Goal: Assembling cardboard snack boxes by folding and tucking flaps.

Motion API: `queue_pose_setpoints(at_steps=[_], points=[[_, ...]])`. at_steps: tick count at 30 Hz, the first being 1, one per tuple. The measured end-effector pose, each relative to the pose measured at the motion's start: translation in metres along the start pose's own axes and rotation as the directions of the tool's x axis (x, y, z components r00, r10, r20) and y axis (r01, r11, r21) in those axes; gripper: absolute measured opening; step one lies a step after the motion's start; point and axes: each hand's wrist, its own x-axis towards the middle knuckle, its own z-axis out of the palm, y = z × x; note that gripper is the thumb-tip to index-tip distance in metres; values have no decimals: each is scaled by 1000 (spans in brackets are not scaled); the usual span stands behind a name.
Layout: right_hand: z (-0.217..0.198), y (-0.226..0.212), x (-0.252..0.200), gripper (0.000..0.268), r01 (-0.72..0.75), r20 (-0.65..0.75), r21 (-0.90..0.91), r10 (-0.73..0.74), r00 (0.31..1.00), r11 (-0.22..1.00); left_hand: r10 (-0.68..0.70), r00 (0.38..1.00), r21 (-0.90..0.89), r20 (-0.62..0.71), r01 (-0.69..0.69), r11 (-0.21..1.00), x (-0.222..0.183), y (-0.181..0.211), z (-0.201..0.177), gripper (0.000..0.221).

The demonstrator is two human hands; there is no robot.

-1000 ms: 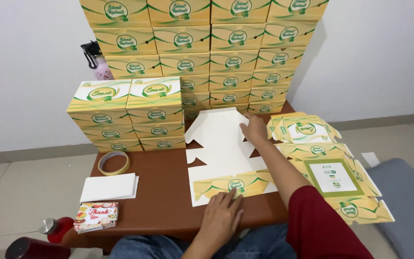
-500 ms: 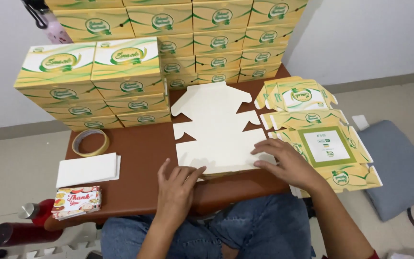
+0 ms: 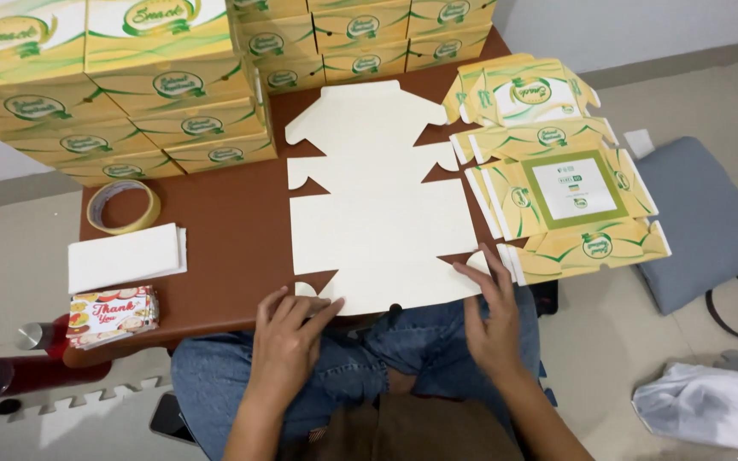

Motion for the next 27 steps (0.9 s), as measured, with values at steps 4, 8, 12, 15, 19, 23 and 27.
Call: queue_pose_setpoints(at_steps=[4, 8, 12, 15, 19, 23, 27], points=[[10, -3, -18, 50, 210, 37, -68, -207, 978, 975, 8, 1000, 4, -5, -8, 1000, -1, 3, -1, 41], [17, -7, -26, 69, 455, 172, -118, -433, 885, 883, 14, 999, -7, -35, -14, 1000, -3, 2, 2, 40], [19, -9, -25, 76, 426, 285, -277, -350, 892, 861, 10, 999, 7, -40, -9, 1000, -3, -1, 5, 40], [15, -21, -6, 65, 389, 305, -311, -297, 905, 867, 21, 1000, 16, -19, -21, 1000, -3, -1, 3, 43], [1, -37, 10, 57, 360, 348, -265, -259, 901, 894, 28, 999, 24, -21, -28, 999, -6, -2, 5, 43], [-2, -35, 13, 48, 366, 388, -250, -254, 886, 896, -170, 946, -4, -277, 176, 984, -8, -3, 13, 58], [-2, -20, 13, 44, 351, 393, -213, -249, 885, 912, -214, 928, -207, -303, 155, 966, -5, -3, 23, 43]])
